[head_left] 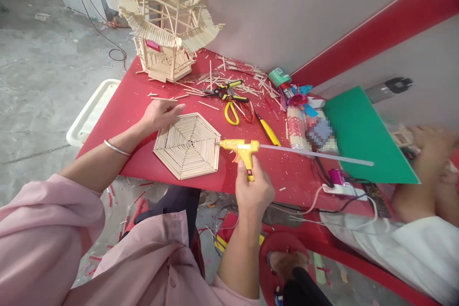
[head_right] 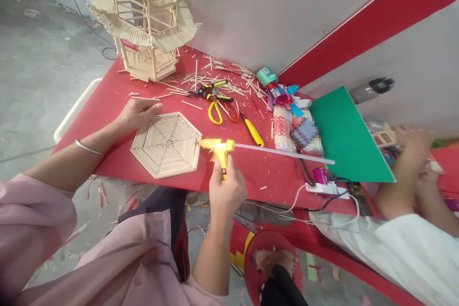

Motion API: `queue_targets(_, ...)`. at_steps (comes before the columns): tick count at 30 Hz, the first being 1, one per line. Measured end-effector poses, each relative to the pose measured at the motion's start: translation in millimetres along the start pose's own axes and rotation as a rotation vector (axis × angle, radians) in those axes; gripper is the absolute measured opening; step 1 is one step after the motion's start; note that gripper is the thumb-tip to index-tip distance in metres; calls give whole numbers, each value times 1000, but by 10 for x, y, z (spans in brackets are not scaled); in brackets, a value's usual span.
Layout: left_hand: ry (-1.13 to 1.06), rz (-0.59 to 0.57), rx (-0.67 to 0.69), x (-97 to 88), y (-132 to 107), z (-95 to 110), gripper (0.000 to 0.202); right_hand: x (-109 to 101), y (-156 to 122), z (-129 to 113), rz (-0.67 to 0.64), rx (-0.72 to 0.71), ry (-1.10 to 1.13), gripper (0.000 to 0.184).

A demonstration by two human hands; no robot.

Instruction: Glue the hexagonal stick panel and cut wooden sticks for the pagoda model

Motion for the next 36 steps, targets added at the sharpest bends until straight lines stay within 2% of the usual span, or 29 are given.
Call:
queue_targets(5,150,-35,46,30,5,39,23,-54,25,-131,10,-117,-101,45)
queue_targets(12,186,-66,57,54,14,16,25,-118,20,-215,-35,-179,-131,42)
queue_targets(22,185,-50,66,97,43,-37,24,-253,-82,-339,-9,-309,-215,37)
queue_targets(30,211,-74,73,97,35,-22,24,-345,-194,-363,-16,-325,-214,35)
queue_targets(33,215,-78,72,95,31,-19,24,-352,-248,-335,-56,-318,-174,36)
queue_targets(36,216,-74,106,100,35,-9,23,-333,-278,-196,-104,-224,-39,46)
Point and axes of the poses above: each hand's wrist, its own y-axis towards the middle knuckle, its own x-axis out of the palm, z = x × y, the point moved 5 cm from there along y, towards the middle knuckle, and after that the axes turned 14 degrees about -z, right-handed, at the moved point
